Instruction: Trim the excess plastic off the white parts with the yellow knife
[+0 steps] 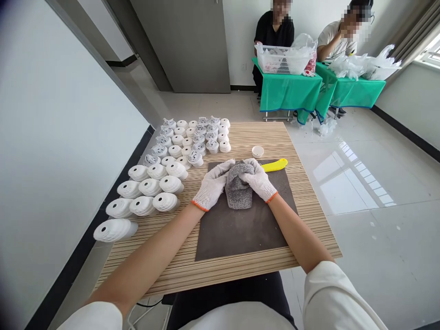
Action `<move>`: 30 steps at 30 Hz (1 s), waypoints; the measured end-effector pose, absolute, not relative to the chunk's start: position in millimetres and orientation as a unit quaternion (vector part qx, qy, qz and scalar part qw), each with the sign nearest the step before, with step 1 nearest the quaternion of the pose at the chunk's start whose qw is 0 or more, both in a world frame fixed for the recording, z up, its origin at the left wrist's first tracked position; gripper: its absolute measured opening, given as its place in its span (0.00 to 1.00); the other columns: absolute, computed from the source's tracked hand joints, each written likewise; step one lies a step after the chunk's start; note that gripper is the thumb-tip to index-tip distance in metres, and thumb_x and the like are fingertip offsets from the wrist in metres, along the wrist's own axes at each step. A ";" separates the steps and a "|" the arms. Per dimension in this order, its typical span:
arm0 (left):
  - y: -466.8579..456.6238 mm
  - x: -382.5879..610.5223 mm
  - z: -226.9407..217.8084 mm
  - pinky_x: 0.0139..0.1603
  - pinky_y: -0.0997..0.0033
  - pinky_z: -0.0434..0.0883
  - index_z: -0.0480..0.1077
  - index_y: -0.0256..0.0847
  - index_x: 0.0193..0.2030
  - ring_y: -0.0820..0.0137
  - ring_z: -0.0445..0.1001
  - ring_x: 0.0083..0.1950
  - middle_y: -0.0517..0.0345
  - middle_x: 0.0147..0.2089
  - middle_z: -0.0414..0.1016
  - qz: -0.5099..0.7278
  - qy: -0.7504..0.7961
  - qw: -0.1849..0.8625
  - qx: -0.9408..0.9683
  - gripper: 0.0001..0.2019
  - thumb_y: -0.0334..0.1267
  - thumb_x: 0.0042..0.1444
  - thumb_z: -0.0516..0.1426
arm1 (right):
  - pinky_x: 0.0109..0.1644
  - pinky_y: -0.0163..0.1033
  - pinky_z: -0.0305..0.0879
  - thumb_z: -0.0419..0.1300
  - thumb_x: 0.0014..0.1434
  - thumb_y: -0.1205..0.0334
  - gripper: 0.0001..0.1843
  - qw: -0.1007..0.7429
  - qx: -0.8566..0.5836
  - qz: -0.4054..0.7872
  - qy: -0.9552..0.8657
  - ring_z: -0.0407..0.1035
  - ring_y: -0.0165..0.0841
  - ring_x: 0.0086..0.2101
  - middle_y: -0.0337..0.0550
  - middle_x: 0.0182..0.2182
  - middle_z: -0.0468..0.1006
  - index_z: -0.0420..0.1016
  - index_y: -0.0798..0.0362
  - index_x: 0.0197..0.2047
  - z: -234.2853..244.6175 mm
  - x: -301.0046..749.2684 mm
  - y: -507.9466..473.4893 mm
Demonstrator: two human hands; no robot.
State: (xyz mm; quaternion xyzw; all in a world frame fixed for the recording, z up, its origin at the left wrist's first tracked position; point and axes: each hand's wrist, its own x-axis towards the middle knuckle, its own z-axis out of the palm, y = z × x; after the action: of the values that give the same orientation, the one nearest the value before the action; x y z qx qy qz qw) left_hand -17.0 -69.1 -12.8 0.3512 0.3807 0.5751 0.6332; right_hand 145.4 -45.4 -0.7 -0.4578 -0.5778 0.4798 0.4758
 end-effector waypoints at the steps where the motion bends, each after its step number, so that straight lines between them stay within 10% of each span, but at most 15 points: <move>1: -69.8 -17.0 -12.1 0.73 0.48 0.65 0.81 0.43 0.53 0.52 0.73 0.67 0.52 0.59 0.81 0.577 0.381 0.626 0.361 0.25 0.43 0.47 0.72 | 0.42 0.41 0.67 0.64 0.44 0.56 0.15 0.477 -0.456 0.483 -0.575 0.66 0.34 0.34 0.35 0.28 0.73 0.71 0.48 0.37 1.4 144.9 -44.8; 30: -64.9 -18.1 -15.8 0.72 0.56 0.64 0.82 0.44 0.51 0.58 0.73 0.67 0.54 0.60 0.80 0.594 0.419 0.580 0.367 0.17 0.42 0.54 0.65 | 0.62 0.50 0.66 0.64 0.51 0.53 0.14 0.510 -0.453 0.443 -0.582 0.74 0.43 0.49 0.41 0.44 0.82 0.77 0.48 0.41 -19.9 151.9 -32.9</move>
State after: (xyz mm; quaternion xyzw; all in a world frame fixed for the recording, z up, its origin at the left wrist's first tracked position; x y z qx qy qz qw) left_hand -18.1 -64.9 -15.8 0.3669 0.4190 0.5942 0.5804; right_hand 151.9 -32.9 -19.9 -0.4528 -0.5816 0.4431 0.5103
